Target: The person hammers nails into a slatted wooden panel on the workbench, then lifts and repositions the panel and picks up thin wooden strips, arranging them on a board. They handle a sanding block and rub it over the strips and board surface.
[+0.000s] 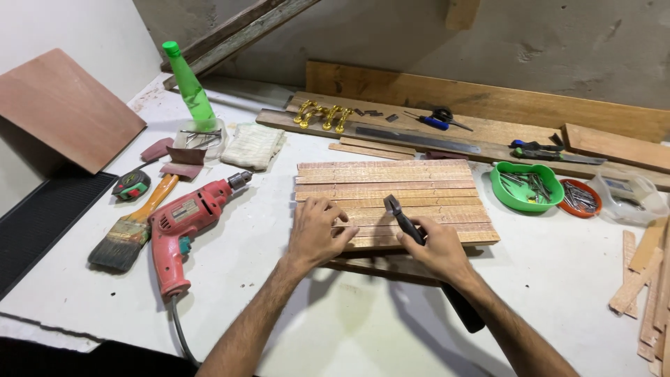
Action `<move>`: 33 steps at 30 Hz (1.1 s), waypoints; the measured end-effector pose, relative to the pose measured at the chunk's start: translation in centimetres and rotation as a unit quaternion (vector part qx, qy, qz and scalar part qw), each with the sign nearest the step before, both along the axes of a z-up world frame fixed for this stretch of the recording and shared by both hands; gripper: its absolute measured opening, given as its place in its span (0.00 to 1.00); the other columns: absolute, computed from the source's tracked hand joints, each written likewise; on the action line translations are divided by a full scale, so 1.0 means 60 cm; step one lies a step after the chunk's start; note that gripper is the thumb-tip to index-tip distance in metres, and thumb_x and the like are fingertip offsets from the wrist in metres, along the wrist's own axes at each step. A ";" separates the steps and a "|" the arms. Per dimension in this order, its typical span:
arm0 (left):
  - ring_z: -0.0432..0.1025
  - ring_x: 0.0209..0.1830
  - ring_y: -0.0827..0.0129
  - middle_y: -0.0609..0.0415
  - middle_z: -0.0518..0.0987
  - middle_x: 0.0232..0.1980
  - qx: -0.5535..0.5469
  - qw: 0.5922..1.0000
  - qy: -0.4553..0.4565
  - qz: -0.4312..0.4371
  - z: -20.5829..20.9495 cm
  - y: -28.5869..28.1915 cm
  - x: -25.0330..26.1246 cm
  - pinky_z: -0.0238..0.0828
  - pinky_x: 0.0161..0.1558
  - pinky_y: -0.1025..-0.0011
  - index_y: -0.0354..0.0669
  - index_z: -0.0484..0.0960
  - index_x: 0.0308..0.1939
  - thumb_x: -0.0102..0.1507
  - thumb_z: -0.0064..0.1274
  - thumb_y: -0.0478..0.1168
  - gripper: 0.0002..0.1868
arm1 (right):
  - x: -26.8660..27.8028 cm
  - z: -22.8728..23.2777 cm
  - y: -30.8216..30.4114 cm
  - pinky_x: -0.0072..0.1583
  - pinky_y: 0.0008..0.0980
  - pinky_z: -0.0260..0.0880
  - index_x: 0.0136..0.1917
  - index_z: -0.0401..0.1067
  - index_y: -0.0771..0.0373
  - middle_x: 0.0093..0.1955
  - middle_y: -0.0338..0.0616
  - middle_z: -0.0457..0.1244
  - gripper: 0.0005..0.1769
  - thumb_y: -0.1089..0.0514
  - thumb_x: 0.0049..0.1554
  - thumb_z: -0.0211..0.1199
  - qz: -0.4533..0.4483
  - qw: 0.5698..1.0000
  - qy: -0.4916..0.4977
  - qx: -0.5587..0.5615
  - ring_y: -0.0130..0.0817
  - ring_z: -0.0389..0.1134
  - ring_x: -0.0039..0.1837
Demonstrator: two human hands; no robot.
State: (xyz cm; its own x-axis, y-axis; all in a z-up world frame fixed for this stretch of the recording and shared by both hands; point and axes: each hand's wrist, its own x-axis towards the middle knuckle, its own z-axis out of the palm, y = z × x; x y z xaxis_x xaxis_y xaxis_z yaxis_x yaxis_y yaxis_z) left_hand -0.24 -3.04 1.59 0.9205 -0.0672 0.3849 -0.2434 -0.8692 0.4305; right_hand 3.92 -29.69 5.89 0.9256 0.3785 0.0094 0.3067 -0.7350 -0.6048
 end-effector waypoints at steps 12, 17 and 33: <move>0.59 0.68 0.49 0.40 0.67 0.66 0.216 0.963 -0.055 -0.150 -0.046 -0.211 0.077 0.60 0.65 0.47 0.43 0.72 0.60 0.56 0.66 0.61 0.38 | 0.045 -0.063 -0.201 0.45 0.40 0.76 0.65 0.72 0.65 0.45 0.52 0.71 0.28 0.49 0.56 0.66 -0.199 0.973 -0.120 0.003 0.41 0.76 0.43; 0.59 0.67 0.48 0.41 0.68 0.64 0.214 0.964 -0.070 -0.138 -0.035 -0.229 0.078 0.62 0.63 0.48 0.43 0.71 0.62 0.55 0.66 0.59 0.39 | 0.049 -0.105 -0.289 0.52 0.48 0.74 0.63 0.73 0.66 0.46 0.56 0.71 0.25 0.49 0.57 0.65 -0.275 0.953 -0.121 -0.046 0.49 0.74 0.47; 0.63 0.67 0.44 0.39 0.71 0.64 0.218 0.965 -0.080 -0.126 -0.074 -0.212 0.091 0.63 0.62 0.45 0.44 0.68 0.67 0.62 0.58 0.62 0.38 | 0.073 -0.179 -0.311 0.61 0.53 0.67 0.61 0.69 0.71 0.59 0.62 0.59 0.25 0.51 0.57 0.65 -0.279 0.939 -0.128 -0.153 0.58 0.62 0.60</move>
